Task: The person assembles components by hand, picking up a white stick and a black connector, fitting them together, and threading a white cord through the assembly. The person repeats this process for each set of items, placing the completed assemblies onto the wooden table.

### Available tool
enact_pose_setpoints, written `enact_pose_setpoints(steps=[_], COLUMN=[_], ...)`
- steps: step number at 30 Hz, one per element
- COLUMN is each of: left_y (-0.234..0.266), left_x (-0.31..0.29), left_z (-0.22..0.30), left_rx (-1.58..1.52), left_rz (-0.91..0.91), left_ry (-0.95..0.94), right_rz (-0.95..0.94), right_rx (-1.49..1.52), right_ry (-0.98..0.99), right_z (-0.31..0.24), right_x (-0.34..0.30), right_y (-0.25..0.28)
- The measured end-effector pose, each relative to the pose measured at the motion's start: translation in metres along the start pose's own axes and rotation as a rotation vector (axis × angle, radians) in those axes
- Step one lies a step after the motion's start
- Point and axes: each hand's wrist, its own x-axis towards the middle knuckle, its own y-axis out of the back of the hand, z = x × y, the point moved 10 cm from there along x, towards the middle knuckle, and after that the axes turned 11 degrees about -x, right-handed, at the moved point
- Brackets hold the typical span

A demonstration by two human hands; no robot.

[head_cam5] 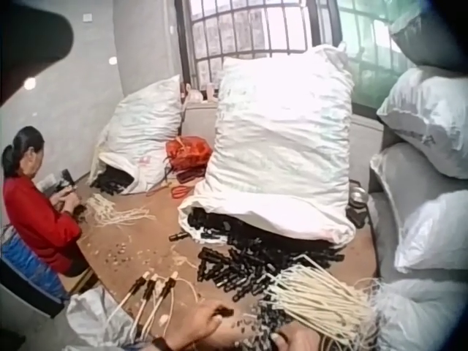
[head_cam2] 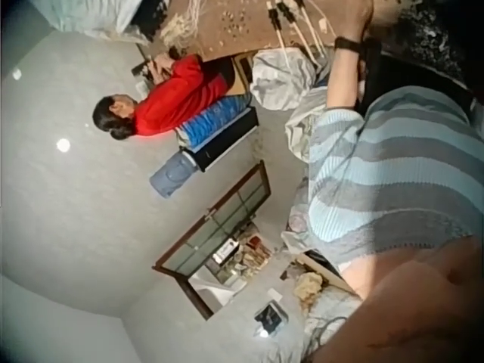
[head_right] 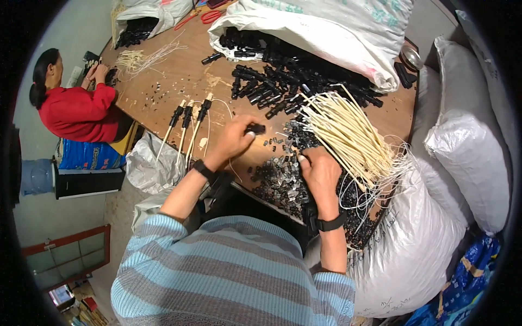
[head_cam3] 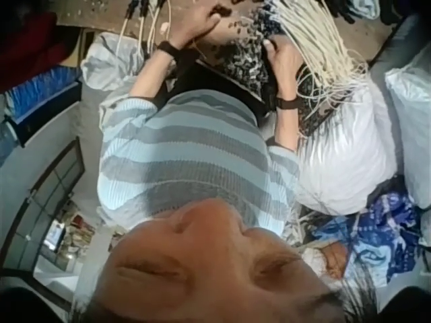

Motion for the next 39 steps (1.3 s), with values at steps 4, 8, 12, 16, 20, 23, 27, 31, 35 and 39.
enact_pose_setpoints(steps=[4, 8, 12, 16, 20, 23, 27, 31, 35, 39], left_y=[0.085, 0.132, 0.134, 0.141, 0.159, 0.153, 0.088, 0.035, 0.059, 0.072], left_x=[-0.037, -0.058, -0.069, -0.077, -0.083, -0.086, -0.052, -0.022, -0.053, -0.054], left_z=[-0.014, -0.037, -0.070, -0.068, -0.042, -0.021, -0.020, -0.024, -0.069, -0.041], left_rx=[0.395, 0.683, 0.839, 0.822, 0.714, 0.512, -0.055, -0.426, 0.093, 0.239], left_rz=[0.324, 0.324, 0.216, 0.192, 0.285, 0.413, 0.127, -0.100, -0.132, -0.147], left_ry=[0.178, 0.312, 0.526, 0.555, 0.542, 0.402, 0.281, 0.199, 0.420, 0.414], right_rz=[0.004, -0.011, -0.012, 0.064, -0.007, -0.224, -0.556, -0.544, -0.382, -0.045], right_rx=[-0.003, -0.086, -0.175, -0.341, -0.418, 0.260, 1.039, 0.759, 0.441, 0.299], right_ry=[0.053, 0.107, 0.224, 0.378, 0.342, -0.059, -0.447, 0.392, 0.397, -0.032], right_z=[-0.023, -0.031, -0.051, -0.072, -0.065, -0.043, -0.080, -0.178, -0.151, -0.013], right_x=[0.024, 0.042, 0.051, 0.054, 0.065, 0.070, 0.028, -0.029, -0.033, -0.011], right_y=[-0.018, -0.038, -0.057, -0.064, -0.075, -0.059, -0.076, -0.092, -0.065, -0.007])
